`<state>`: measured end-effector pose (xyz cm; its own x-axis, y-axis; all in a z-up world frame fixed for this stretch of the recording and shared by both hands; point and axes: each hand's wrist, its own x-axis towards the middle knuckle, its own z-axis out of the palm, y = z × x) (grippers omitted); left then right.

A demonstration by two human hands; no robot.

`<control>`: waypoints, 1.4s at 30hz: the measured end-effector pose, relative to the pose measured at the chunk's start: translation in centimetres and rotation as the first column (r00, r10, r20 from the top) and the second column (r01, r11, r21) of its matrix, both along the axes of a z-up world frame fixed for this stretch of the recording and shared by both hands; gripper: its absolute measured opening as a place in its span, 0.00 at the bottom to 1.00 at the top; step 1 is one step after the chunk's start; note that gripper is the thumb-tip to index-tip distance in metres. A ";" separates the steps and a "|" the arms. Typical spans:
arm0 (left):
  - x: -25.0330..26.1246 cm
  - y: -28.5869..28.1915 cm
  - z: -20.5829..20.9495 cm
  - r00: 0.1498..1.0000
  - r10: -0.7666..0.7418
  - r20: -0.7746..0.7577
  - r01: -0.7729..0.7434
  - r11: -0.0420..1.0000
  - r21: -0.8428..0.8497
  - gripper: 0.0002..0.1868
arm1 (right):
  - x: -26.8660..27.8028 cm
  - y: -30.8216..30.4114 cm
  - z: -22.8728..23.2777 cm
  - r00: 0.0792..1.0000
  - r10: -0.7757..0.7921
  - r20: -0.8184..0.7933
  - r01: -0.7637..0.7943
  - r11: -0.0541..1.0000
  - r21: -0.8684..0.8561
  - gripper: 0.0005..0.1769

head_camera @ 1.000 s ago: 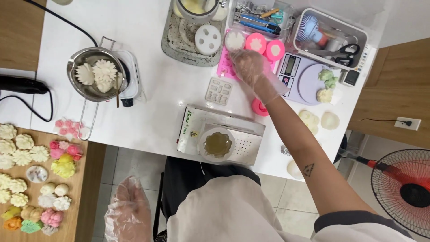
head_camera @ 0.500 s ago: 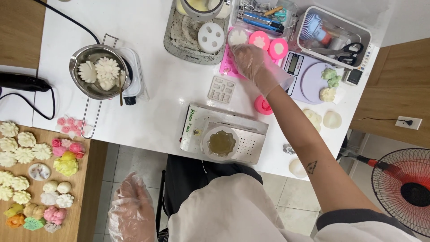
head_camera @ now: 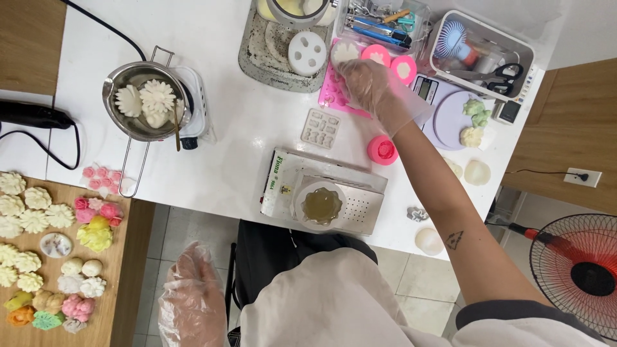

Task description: Melting wax flakes in a metal pot using a heat gun for candle production.

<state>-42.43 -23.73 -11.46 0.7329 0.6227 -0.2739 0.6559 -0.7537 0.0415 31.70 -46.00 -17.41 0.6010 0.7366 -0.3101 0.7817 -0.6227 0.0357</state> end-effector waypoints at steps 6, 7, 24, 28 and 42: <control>4.4 1.7 -6.7 0.984 -0.175 0.006 0.173 0.975 0.136 0.16 | -0.9 1.4 4.3 0.999 -0.029 0.012 0.025 0.960 0.280 0.13; 5.5 2.1 -7.7 0.979 -0.204 0.006 0.200 0.966 0.161 0.16 | -0.8 1.6 4.6 0.999 -0.043 0.015 0.039 0.981 0.189 0.12; 42.1 0.5 18.6 0.958 -0.286 0.009 0.281 0.934 -0.221 0.15 | 2.0 3.5 7.0 0.976 0.220 -0.005 -0.211 0.930 -0.300 0.11; 42.2 0.1 19.1 0.907 -0.339 0.250 0.393 0.894 -0.215 0.12 | 3.1 2.8 3.6 0.971 0.234 -0.036 -0.236 0.941 -0.242 0.13; 40.7 0.0 17.4 0.932 -0.332 0.146 0.359 0.904 -0.232 0.13 | 0.4 -0.2 3.3 0.977 0.105 -0.185 -0.025 0.921 0.389 0.05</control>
